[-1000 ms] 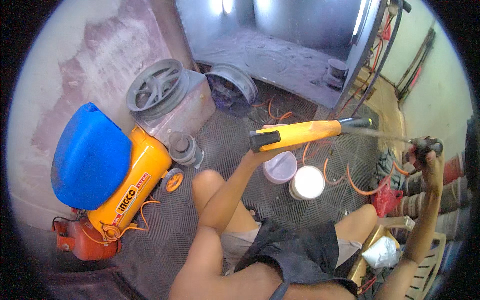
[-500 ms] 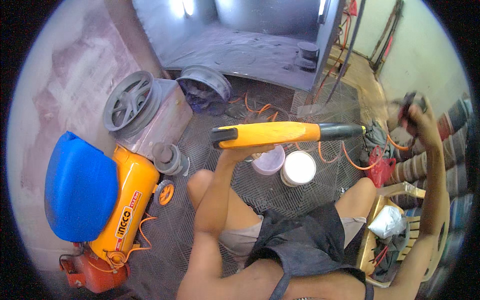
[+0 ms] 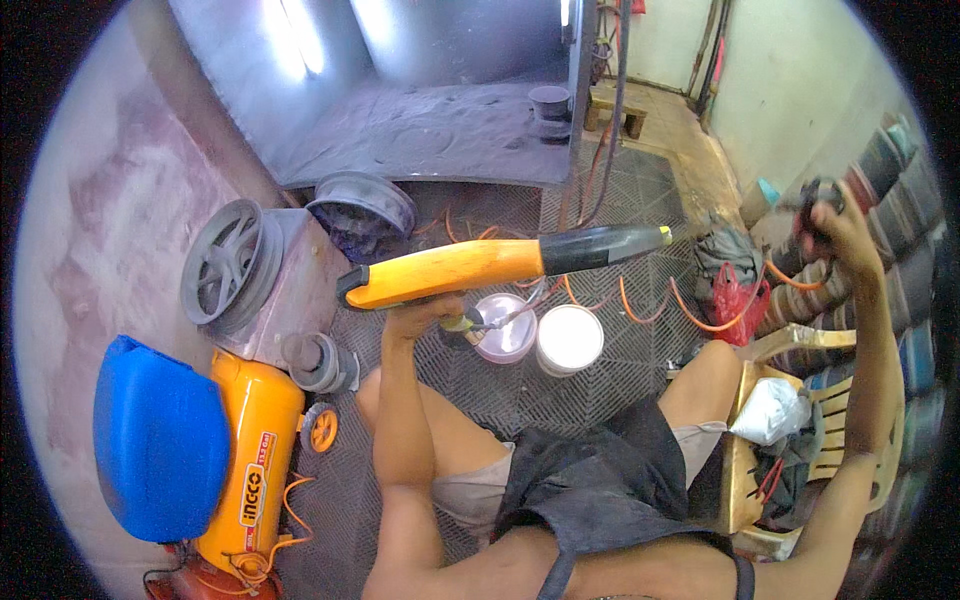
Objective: The person sits on the floor and uses pliers to cut open a plastic bag containing white powder. They then pour the powder into a small container and use a spray gun to mix the contents.
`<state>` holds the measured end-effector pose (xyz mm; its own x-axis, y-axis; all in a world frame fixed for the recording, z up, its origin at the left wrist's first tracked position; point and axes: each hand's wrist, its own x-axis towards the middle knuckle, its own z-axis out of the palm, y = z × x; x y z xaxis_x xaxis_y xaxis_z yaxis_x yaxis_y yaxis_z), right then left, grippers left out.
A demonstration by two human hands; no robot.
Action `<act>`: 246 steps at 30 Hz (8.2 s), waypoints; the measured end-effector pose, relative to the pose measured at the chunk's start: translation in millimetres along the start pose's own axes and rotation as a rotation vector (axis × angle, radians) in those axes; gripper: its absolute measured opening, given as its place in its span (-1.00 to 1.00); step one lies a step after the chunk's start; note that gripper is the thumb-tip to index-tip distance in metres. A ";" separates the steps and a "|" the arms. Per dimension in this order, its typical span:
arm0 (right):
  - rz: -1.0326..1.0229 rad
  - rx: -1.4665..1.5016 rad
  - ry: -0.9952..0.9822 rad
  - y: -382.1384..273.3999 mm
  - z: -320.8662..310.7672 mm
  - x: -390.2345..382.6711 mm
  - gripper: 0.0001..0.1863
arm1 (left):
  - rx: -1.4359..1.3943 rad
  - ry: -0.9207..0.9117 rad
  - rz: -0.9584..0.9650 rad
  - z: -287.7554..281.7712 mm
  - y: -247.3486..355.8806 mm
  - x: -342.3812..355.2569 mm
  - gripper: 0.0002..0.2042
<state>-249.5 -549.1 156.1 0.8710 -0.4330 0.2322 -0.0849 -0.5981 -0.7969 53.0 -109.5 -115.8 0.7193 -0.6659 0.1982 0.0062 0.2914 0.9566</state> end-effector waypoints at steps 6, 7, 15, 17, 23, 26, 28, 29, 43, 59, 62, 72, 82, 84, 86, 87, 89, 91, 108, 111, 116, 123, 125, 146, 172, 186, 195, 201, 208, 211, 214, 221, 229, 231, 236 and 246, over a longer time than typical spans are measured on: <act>0.028 0.036 0.072 4.5 -16.6 -6.3 -0.58 | -0.068 -0.026 0.007 -11.9 1.8 2.0 -0.51; 0.089 0.044 -0.017 6.9 -34.8 -5.9 -0.57 | -0.046 -0.036 0.008 -11.3 1.0 2.6 -0.46; -0.011 0.034 0.090 13.3 -25.7 -21.2 -0.45 | -0.149 -0.030 0.061 -16.1 -0.9 4.0 -0.44; 0.013 0.084 0.003 25.6 -50.4 -9.7 -0.50 | -0.175 -0.030 0.075 -20.3 -2.6 1.3 -0.46; -0.004 0.112 0.033 28.6 -43.8 -22.0 -0.50 | -0.207 -0.030 0.120 -28.5 -0.9 -6.3 -0.49; 0.011 0.128 -0.033 16.4 -31.9 -21.2 -0.50 | -0.189 -0.021 0.153 -31.7 -3.8 -6.9 -0.47; 0.012 0.130 -0.018 18.5 -29.4 -20.4 -0.49 | -0.217 -0.043 0.168 -32.6 -4.7 -5.4 -0.45; 0.011 0.129 -0.014 18.8 -29.3 -19.8 -0.49 | -0.233 -0.051 0.176 -31.7 -3.8 -5.0 -0.45; 0.058 0.161 -0.082 26.7 -24.2 -10.5 -0.33 | -0.205 -0.080 0.167 -45.6 -5.9 -6.3 -0.47; 0.035 0.187 -0.139 33.2 -24.3 -7.3 -0.39 | -0.183 -0.033 0.161 -40.3 -4.6 -7.0 -0.48; 0.014 0.186 -0.035 22.4 -10.0 -13.4 -0.48 | -0.167 -0.049 0.160 -42.6 -5.1 -6.5 -0.48; -0.056 0.190 -0.100 29.6 -13.9 -14.2 -0.48 | -0.166 -0.074 0.135 -51.1 -16.2 -2.5 -0.48; 0.016 0.105 -0.051 35.4 -15.9 -14.9 -0.46 | -0.141 -0.056 0.147 -37.6 -10.9 1.0 -0.46; 0.018 0.092 -0.037 45.7 -19.7 -12.2 -0.45 | -0.144 -0.061 0.157 -36.7 -9.1 1.2 -0.46; 0.019 0.092 -0.014 43.1 -16.6 -13.8 -0.43 | -0.149 -0.052 0.158 -39.1 -11.2 0.8 -0.46; 0.020 0.095 -0.001 40.7 -14.3 -14.2 -0.42 | -0.152 -0.053 0.156 -40.6 -12.1 0.6 -0.46; -0.022 0.107 -0.028 40.6 -12.5 -12.7 -0.42 | -0.157 -0.055 0.151 -44.3 -14.0 0.4 -0.46; -0.038 0.111 -0.044 39.5 -11.7 -11.8 -0.41 | -0.164 -0.066 0.146 -51.3 -18.1 0.8 -0.46; 0.003 0.166 0.069 45.7 -7.1 -18.6 -0.48 | -0.223 -0.115 0.132 -48.6 -17.5 2.9 -0.46; 0.023 0.164 -0.014 48.3 -18.6 -16.6 -0.51 | -0.250 -0.033 0.147 -32.2 -12.5 0.9 -0.42; 0.055 0.223 -0.120 48.4 -12.2 -6.2 -0.56 | -0.313 -0.042 0.128 -34.7 -20.3 2.5 -0.34; 0.042 0.386 -0.088 58.0 40.5 -12.0 -0.61 | -0.520 -0.085 0.209 11.3 0.8 29.1 -0.38; -0.063 0.256 -0.144 46.6 64.4 -12.5 -0.67 | -0.549 -0.095 0.244 22.7 8.6 35.2 -0.38; 0.197 0.636 0.040 155.6 93.7 -70.9 -0.63 | -1.090 -0.145 0.498 48.0 103.3 24.8 -0.60; 0.061 0.776 -0.006 156.8 122.2 -94.7 -0.46 | -1.101 0.045 0.565 3.3 120.9 -7.2 -0.79; 0.088 0.720 -0.082 130.7 139.3 -85.1 -0.60 | -0.926 0.042 0.525 43.4 125.3 -5.6 -0.86; 0.143 0.851 0.001 133.8 172.6 -98.9 -0.60 | -1.037 0.216 0.574 50.7 123.2 2.6 -0.87; 0.177 0.826 0.037 125.6 185.7 -106.6 -0.57 | -1.052 0.256 0.502 53.4 123.8 1.3 -0.86; 0.162 0.820 0.019 159.1 154.4 -115.8 -0.47 | -0.973 0.243 0.567 39.0 136.5 -4.4 -0.83; 0.133 0.791 0.116 178.4 143.1 -114.1 -0.43 | -0.982 0.196 0.556 37.5 136.8 -3.6 -0.82; 0.094 0.788 -0.031 186.3 122.4 -114.4 -0.40 | -0.967 0.188 0.594 44.5 145.7 -10.2 -0.75; 0.120 0.813 0.099 169.2 142.5 -107.1 -0.43 | -1.015 0.233 0.567 32.6 144.8 -8.8 -0.63; 0.162 0.844 0.019 147.4 153.8 -104.4 -0.44 | -0.990 0.257 0.563 27.2 139.0 -6.8 -0.63; 0.118 0.850 -0.042 155.2 163.1 -102.6 -0.47 | -0.986 0.264 0.576 27.2 140.0 -4.2 -0.64; 0.147 0.882 0.019 155.1 179.7 -101.2 -0.50 | -0.960 0.276 0.571 34.2 139.9 -0.6 -0.66; 0.167 0.888 -0.136 147.1 197.7 -91.3 -0.56 | -0.976 0.244 0.550 48.2 142.7 2.7 -0.61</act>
<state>-245.9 -464.3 -92.5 0.9352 -0.3504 0.0522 0.1392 0.2281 -0.9636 22.3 -102.8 31.5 0.9062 -0.1634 0.3900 0.1087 0.9813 0.1586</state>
